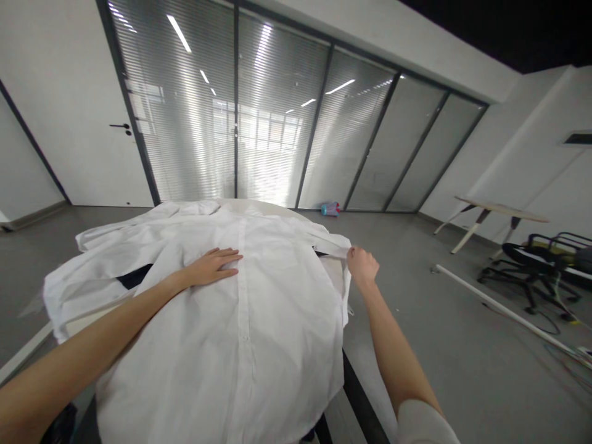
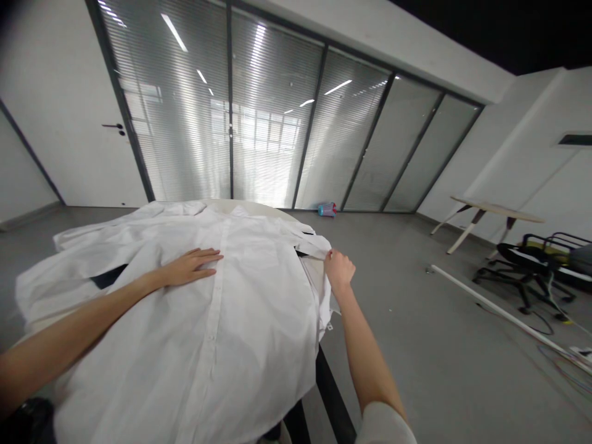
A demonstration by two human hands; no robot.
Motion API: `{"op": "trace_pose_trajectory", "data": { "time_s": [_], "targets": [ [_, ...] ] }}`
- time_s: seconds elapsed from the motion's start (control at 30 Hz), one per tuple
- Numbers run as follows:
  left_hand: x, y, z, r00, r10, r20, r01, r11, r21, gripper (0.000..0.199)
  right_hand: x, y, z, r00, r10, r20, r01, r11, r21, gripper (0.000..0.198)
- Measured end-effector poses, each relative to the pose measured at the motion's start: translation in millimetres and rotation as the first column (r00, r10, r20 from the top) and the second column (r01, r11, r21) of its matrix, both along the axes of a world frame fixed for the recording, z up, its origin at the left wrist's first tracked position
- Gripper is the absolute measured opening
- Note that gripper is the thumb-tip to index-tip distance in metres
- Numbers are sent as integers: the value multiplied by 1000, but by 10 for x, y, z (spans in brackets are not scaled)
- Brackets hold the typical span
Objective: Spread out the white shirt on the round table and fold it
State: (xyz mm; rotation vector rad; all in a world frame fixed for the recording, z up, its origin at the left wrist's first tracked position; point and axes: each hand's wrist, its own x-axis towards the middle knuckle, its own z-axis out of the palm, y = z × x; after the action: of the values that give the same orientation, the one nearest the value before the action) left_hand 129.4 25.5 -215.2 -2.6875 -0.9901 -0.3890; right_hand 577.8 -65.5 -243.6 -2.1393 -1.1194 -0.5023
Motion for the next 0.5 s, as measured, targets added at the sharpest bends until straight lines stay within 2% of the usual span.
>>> {"op": "trace_pose_trajectory", "data": {
  "time_s": [0.2,0.3,0.4,0.5],
  "targets": [
    [-6,19,-11,1000,-8,10,8,1000,14,70,410,281,552,994,-109,-23,111,987,118,38],
    [-1,10,-8,1000,-2,11,2,1000,14,68,651,553,690,996,-82,-46,86,994,74,41],
    [5,-6,-1,1000,4,16,-4,1000,10,69,805,798,563,994,-17,-106,11,998,-58,36],
    [4,0,-6,1000,5,27,-5,1000,8,69,860,939,238,987,80,-138,-98,988,-122,32]
  ]
}}
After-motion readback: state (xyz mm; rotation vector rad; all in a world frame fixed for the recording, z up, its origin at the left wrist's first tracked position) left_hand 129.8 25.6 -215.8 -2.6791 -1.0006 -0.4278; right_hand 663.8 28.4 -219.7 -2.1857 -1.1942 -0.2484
